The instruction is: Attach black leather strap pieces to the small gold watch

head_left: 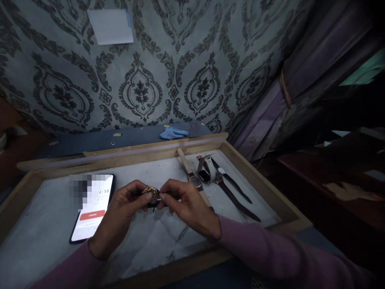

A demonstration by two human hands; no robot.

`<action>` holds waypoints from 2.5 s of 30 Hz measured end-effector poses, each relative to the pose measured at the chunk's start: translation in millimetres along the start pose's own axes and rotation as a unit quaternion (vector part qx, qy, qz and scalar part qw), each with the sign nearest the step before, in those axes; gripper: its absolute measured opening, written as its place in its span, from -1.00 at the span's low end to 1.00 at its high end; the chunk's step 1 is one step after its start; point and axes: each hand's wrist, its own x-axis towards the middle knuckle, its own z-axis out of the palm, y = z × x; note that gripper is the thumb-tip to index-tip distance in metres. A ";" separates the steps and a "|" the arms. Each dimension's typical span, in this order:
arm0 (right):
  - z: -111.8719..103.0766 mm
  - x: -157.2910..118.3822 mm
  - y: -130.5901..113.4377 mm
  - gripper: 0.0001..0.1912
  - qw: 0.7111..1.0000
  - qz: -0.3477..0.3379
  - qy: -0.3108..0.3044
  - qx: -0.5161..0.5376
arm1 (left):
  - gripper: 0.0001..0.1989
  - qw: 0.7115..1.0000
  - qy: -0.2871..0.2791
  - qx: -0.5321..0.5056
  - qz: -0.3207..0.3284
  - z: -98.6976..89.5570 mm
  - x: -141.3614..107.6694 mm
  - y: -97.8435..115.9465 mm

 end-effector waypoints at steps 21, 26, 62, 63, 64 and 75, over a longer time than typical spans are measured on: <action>-4.5 -3.4 0.5 -0.87 0.993 -0.037 0.000 -0.108 | -0.89 0.995 0.015 0.087 0.037 1.2 -1.1 3.9; -5.5 -3.6 -0.6 -0.85 0.988 -0.044 -0.010 -0.148 | -0.90 0.996 -0.001 0.086 0.033 -0.2 -1.0 1.9; -4.4 -5.1 -6.9 -0.83 0.987 -0.040 -0.001 -0.158 | -0.92 0.991 0.005 0.107 0.078 2.5 -2.8 3.2; -4.3 -4.9 -5.9 -0.84 0.987 -0.044 0.003 -0.154 | -0.92 0.991 0.008 0.109 0.079 2.6 -2.7 3.7; -4.2 -4.6 -5.0 -0.86 0.988 -0.045 0.007 -0.147 | -0.92 0.991 0.011 0.109 0.081 2.8 -2.8 4.3; -4.2 -3.3 -2.1 -0.91 0.992 -0.075 0.016 -0.096 | -0.92 0.988 0.020 0.131 0.084 2.4 -5.1 8.8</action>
